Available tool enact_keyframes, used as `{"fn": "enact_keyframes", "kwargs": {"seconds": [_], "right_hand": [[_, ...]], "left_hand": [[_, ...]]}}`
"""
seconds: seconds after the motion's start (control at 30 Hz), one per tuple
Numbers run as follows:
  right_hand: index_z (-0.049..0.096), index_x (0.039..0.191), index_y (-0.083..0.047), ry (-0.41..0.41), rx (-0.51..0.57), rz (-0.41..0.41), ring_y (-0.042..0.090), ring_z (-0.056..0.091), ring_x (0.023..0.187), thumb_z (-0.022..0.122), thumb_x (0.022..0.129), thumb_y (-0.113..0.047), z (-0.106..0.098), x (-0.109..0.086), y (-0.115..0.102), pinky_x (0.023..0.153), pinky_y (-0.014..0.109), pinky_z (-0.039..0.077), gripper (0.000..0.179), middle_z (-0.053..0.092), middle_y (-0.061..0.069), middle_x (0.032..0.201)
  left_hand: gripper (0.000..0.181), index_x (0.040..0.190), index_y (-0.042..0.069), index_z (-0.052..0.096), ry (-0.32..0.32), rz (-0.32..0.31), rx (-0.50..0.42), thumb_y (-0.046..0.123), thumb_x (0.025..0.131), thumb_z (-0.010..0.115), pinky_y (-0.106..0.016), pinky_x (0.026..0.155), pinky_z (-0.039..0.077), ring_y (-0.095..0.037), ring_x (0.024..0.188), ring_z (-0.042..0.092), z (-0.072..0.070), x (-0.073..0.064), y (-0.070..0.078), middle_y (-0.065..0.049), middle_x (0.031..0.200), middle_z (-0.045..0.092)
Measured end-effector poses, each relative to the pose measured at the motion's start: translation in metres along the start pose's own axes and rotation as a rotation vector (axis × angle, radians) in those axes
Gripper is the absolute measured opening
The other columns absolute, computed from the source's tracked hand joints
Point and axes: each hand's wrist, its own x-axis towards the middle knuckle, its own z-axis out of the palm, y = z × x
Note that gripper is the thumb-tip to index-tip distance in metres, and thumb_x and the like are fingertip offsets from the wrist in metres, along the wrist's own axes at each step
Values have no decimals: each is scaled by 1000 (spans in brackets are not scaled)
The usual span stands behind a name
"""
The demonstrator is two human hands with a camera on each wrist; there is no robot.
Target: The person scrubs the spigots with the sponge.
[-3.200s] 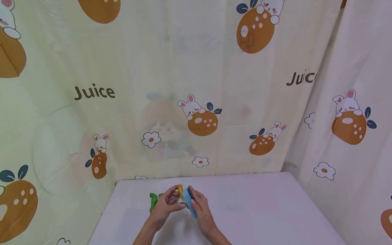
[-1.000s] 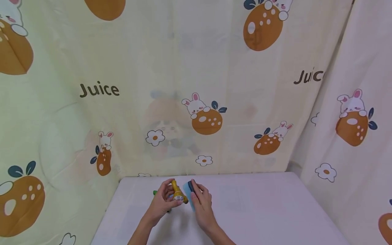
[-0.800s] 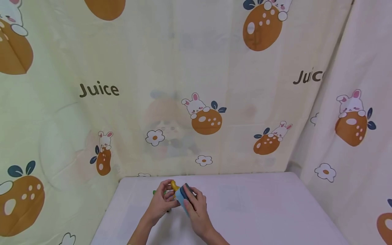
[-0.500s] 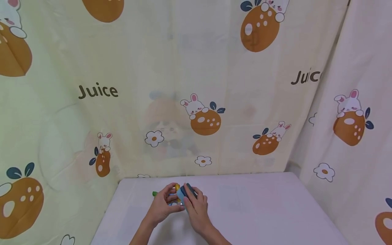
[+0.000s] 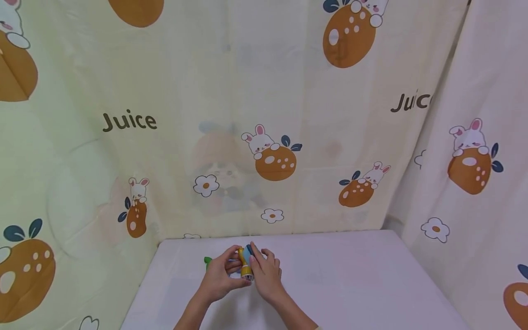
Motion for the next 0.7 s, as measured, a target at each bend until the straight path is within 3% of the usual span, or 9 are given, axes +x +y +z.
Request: {"fn": "enact_keyframes", "kwargs": {"seconds": [0.17,0.4,0.57,0.7], "right_hand": [[44,159,-29,2,-43,-2,38,41,126,39,111,-49,1,2,6,93,60,39,52,39,24,156],[50,156,-28,-7,-149,38,38,43,125,39,112,-46,5,6,19,91,57,37,49,41,22,156],[52,154,-30,-25,-172,61,38,42,126,38,112,-46,4,9,28,92,57,36,48,39,22,158],[52,154,-29,-10,-177,51,38,41,126,38,112,-46,5,9,32,91,56,36,48,38,22,158]], "left_hand": [[87,146,12,53,-3,-2,44,13,70,97,-41,99,59,-26,116,73,1,-1,-1,-6,122,68],[86,144,11,55,-19,19,155,14,70,98,-32,97,60,-21,111,72,2,-2,6,-3,121,70],[83,141,18,57,-29,1,164,12,70,97,-31,99,59,-19,113,72,4,-2,10,-2,121,71],[84,142,17,56,-26,5,144,12,69,98,-34,100,59,-21,115,72,5,-2,9,-3,122,71]]}}
